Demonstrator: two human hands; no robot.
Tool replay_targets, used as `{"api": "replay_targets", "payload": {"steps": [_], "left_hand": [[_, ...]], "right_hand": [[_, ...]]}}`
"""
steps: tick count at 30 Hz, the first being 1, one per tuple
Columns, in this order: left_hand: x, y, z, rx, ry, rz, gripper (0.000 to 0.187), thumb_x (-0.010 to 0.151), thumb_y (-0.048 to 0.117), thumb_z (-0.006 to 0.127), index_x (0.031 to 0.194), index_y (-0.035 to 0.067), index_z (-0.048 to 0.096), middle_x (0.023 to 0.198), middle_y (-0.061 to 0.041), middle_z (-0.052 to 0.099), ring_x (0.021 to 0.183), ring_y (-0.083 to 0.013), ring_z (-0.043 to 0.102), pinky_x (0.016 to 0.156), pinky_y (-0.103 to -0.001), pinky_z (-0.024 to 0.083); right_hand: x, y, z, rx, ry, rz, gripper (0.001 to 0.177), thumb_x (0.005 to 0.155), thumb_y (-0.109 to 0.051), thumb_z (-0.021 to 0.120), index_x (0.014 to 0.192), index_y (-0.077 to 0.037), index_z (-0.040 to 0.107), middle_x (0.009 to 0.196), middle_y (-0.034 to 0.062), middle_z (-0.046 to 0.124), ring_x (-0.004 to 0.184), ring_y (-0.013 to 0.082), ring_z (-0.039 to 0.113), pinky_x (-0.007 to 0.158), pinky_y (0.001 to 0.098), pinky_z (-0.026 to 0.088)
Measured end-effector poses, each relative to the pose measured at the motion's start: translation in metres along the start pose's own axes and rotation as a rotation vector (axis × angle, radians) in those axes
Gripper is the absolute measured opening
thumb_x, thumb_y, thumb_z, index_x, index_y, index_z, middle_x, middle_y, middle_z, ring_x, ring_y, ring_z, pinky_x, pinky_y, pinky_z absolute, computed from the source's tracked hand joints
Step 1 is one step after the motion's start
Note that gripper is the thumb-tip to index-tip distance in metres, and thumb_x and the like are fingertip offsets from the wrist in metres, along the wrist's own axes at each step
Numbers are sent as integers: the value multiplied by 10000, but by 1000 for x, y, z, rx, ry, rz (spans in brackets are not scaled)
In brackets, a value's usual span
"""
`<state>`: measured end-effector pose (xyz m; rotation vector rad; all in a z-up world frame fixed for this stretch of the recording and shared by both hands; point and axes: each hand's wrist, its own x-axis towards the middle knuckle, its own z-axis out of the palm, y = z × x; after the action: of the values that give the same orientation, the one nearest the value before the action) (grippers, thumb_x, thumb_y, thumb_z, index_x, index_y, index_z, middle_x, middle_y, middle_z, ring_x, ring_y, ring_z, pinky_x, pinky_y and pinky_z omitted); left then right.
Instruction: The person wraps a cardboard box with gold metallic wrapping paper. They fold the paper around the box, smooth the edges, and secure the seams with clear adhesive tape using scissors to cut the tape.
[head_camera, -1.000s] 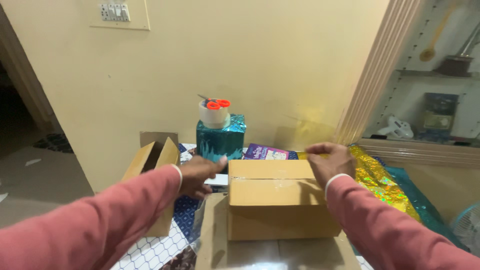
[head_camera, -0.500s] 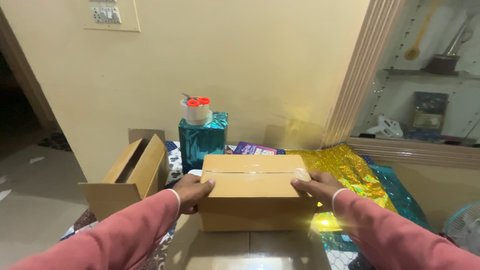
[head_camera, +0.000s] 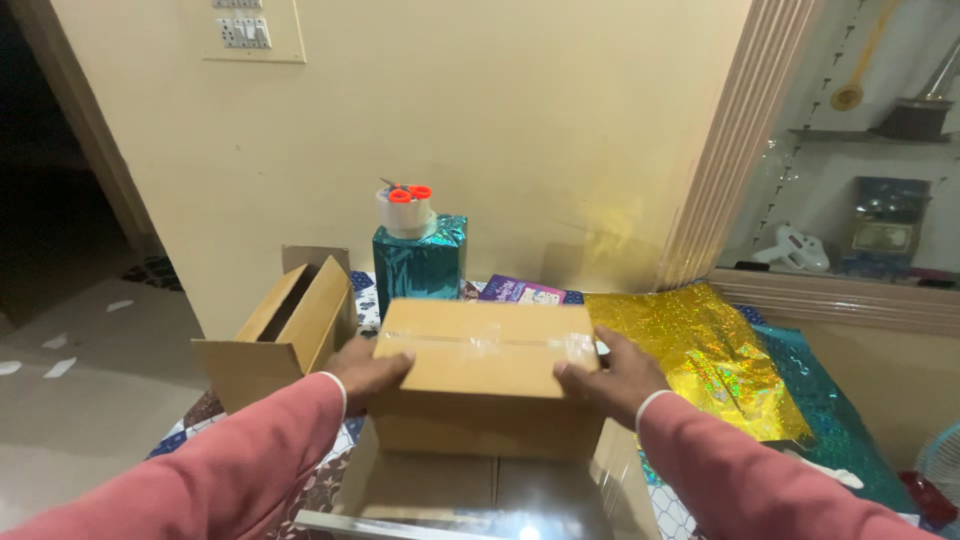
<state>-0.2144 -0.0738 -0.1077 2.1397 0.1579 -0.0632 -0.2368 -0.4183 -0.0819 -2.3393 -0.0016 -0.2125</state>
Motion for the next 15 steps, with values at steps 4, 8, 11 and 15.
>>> {"api": "replay_targets", "payload": {"steps": [4, 8, 11, 15], "left_hand": [[-1, -3, -2, 15, -109, -193, 581, 869, 571, 653, 1289, 170, 679, 1162, -87, 743, 1015, -273, 718, 855, -458, 575], [-2, 2, -4, 23, -132, -206, 608, 867, 606, 652, 1316, 196, 638, 1149, -62, 728, 998, -241, 698, 812, -433, 564], [-1, -2, -4, 53, -136, -160, 620, 853, 610, 645, 1316, 197, 640, 1110, -88, 735, 951, -262, 698, 749, -433, 553], [5, -13, -3, -1, -135, -109, 620, 845, 593, 672, 1281, 153, 689, 1066, -102, 758, 900, -272, 694, 695, -436, 528]], "right_hand": [[9, 2, 5, -368, -180, -146, 838, 868, -612, 655, 1486, -94, 428, 1253, 230, 650, 1199, 398, 625, 1053, 480, 487], [41, -16, 1, -497, -119, -368, 996, 783, -612, 738, 1550, -130, 323, 1384, 246, 524, 1298, 428, 506, 1090, 485, 419], [61, -39, -5, -507, -107, -500, 991, 786, -587, 757, 1537, -91, 341, 1411, 254, 506, 1315, 434, 479, 1096, 492, 400], [80, -81, -5, -474, -169, -625, 927, 790, -570, 736, 1521, -93, 425, 1394, 231, 552, 1319, 420, 508, 1107, 482, 415]]}}
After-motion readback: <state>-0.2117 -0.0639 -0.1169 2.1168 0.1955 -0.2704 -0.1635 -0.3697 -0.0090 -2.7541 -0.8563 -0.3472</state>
